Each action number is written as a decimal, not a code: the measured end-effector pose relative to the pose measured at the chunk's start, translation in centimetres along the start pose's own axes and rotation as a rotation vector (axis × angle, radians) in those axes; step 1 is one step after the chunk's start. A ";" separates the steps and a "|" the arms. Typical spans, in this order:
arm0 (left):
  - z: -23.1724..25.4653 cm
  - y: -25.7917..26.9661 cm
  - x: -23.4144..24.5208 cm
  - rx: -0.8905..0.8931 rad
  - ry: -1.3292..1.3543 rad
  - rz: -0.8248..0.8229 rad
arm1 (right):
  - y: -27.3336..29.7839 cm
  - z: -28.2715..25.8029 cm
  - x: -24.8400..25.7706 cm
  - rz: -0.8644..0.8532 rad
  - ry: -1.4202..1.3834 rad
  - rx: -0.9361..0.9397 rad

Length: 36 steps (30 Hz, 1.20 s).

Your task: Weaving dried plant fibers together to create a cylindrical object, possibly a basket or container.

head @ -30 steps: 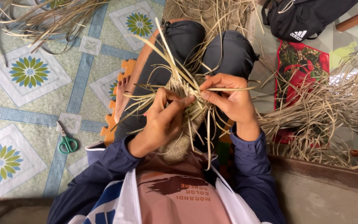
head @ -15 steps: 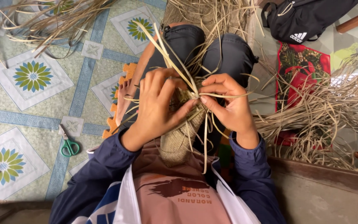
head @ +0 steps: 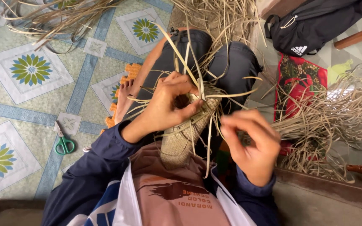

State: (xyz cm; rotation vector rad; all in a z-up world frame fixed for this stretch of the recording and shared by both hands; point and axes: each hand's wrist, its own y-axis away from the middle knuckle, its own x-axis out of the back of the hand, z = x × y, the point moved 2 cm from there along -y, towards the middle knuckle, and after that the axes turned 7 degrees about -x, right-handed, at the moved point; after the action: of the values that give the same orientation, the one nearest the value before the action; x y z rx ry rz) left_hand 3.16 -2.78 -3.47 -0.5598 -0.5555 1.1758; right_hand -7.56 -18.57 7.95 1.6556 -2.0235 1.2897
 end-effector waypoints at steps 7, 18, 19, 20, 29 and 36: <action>2.4 -1.1 1.2 0.027 -0.006 -0.080 | -6.6 4.5 -4.4 -0.282 0.414 0.028; 1.9 -0.6 0.8 0.045 -0.079 -0.101 | -12.2 7.7 -1.8 0.033 -0.217 -0.050; 2.1 -0.6 1.0 0.040 -0.070 -0.105 | -12.8 8.5 -0.9 0.038 -0.208 -0.052; 2.2 -0.7 1.2 0.044 -0.078 -0.107 | -13.3 9.4 0.2 0.061 -0.233 -0.041; 3.3 -0.7 1.7 0.051 -0.284 -0.111 | -14.2 7.7 7.8 0.337 -0.079 0.231; 3.1 -0.7 1.3 0.048 -0.355 -0.089 | -4.0 -1.0 1.9 -0.076 0.162 0.200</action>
State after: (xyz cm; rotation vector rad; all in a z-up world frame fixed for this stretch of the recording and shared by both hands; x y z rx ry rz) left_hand 1.93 -1.43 -0.53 -0.2813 -0.8433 1.2076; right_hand -5.05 -19.08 11.68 1.6315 -1.7720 1.5875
